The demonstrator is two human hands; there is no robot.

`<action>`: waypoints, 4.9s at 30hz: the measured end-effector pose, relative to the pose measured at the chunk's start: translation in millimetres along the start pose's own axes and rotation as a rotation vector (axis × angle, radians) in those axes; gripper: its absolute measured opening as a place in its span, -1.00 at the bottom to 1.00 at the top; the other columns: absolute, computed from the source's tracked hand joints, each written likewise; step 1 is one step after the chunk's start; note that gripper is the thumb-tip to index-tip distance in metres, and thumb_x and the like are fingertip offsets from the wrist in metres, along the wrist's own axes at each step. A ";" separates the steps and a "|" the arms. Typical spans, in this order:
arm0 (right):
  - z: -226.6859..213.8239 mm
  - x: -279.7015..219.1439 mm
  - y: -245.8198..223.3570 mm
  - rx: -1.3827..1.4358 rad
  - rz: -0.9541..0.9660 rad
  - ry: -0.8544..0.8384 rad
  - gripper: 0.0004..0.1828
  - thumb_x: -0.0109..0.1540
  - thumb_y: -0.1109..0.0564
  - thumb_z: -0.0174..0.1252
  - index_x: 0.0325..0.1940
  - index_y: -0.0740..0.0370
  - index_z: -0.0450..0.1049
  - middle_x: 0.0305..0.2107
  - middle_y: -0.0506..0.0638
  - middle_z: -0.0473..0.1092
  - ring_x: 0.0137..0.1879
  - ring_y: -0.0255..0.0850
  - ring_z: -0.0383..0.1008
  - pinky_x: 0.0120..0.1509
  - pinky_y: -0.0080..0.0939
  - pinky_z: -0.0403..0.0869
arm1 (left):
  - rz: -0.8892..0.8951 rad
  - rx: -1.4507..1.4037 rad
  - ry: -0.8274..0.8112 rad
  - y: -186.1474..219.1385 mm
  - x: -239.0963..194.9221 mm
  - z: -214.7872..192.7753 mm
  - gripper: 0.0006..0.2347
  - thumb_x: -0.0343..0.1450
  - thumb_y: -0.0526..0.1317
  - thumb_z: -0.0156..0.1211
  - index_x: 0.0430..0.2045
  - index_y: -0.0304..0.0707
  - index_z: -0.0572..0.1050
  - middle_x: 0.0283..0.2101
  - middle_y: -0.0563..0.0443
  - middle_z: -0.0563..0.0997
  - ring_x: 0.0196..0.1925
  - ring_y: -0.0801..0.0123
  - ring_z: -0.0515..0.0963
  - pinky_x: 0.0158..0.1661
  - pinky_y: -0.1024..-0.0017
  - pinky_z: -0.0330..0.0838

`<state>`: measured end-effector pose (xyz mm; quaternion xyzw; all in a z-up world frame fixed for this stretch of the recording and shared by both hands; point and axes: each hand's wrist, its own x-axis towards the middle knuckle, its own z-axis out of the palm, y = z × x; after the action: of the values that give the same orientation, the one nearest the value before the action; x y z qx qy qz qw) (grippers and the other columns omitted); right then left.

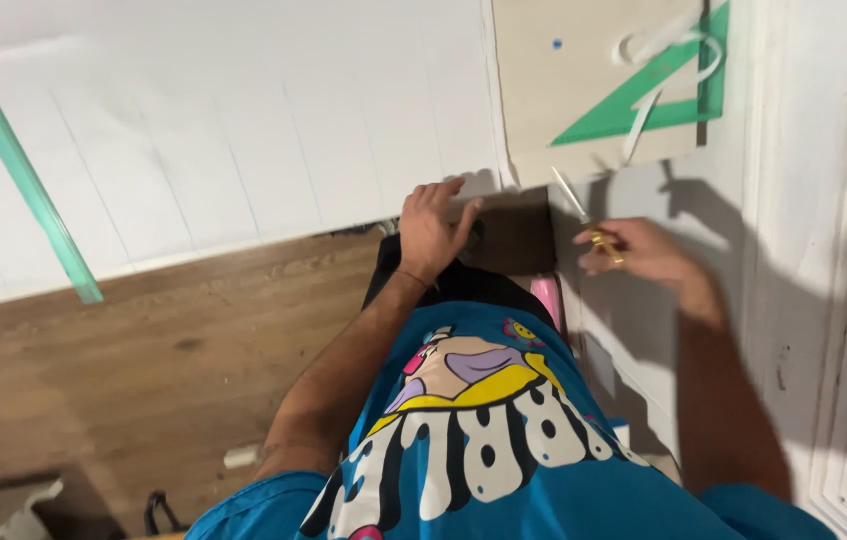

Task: Cutting along marked lines on a large sheet of material using scissors on a workbench

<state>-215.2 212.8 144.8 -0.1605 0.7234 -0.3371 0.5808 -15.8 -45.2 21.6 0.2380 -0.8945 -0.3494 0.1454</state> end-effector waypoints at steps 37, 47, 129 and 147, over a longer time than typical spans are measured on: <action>-167.8 330.1 -291.0 -0.901 0.329 -0.485 -0.52 0.09 0.04 0.52 0.03 0.31 0.68 -0.52 0.03 0.51 -0.45 -0.25 0.26 -0.11 -0.27 0.25 | 0.253 0.336 -0.138 4.2 203.9 36.3 -0.16 0.53 0.46 -0.15 0.47 -0.33 0.06 0.54 -0.30 0.05 0.61 -0.01 0.08 0.58 0.10 0.00; -165.0 322.0 -285.9 -0.752 0.315 -0.463 -0.55 0.11 0.07 0.48 -0.01 0.39 0.67 -0.44 0.08 0.53 -0.42 -0.20 0.31 -0.23 -0.25 0.32 | 0.256 0.301 -0.111 2.7 203.0 40.7 -0.15 0.53 0.46 -0.08 0.46 -0.35 0.09 0.53 -0.28 0.09 0.60 -0.01 0.11 0.58 0.11 0.01; -142.1 322.7 -289.6 -0.773 0.328 -0.409 -0.53 0.10 0.10 0.50 0.00 0.43 0.64 -0.46 0.13 0.55 -0.44 -0.19 0.34 -0.28 -0.27 0.38 | 0.265 0.372 -0.288 -9.4 230.5 21.4 -0.01 0.42 0.58 -0.45 0.49 -0.39 -0.05 0.57 -0.24 -0.01 0.64 0.08 -0.02 0.59 0.19 -0.21; -134.4 334.8 -286.3 -0.774 0.292 -0.446 -0.57 0.11 0.13 0.50 -0.03 0.45 0.63 -0.49 0.10 0.52 -0.41 -0.20 0.35 -0.32 -0.24 0.40 | 0.250 0.390 -0.313 -6.8 231.0 19.2 -0.01 0.43 0.59 -0.42 0.50 -0.37 -0.06 0.58 -0.23 -0.02 0.64 0.08 -0.03 0.57 0.18 -0.22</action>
<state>-479.9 -162.0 105.9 -0.3304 0.6685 0.0856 0.6608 -216.9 -160.7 24.8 0.0923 -0.9789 -0.1826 -0.0011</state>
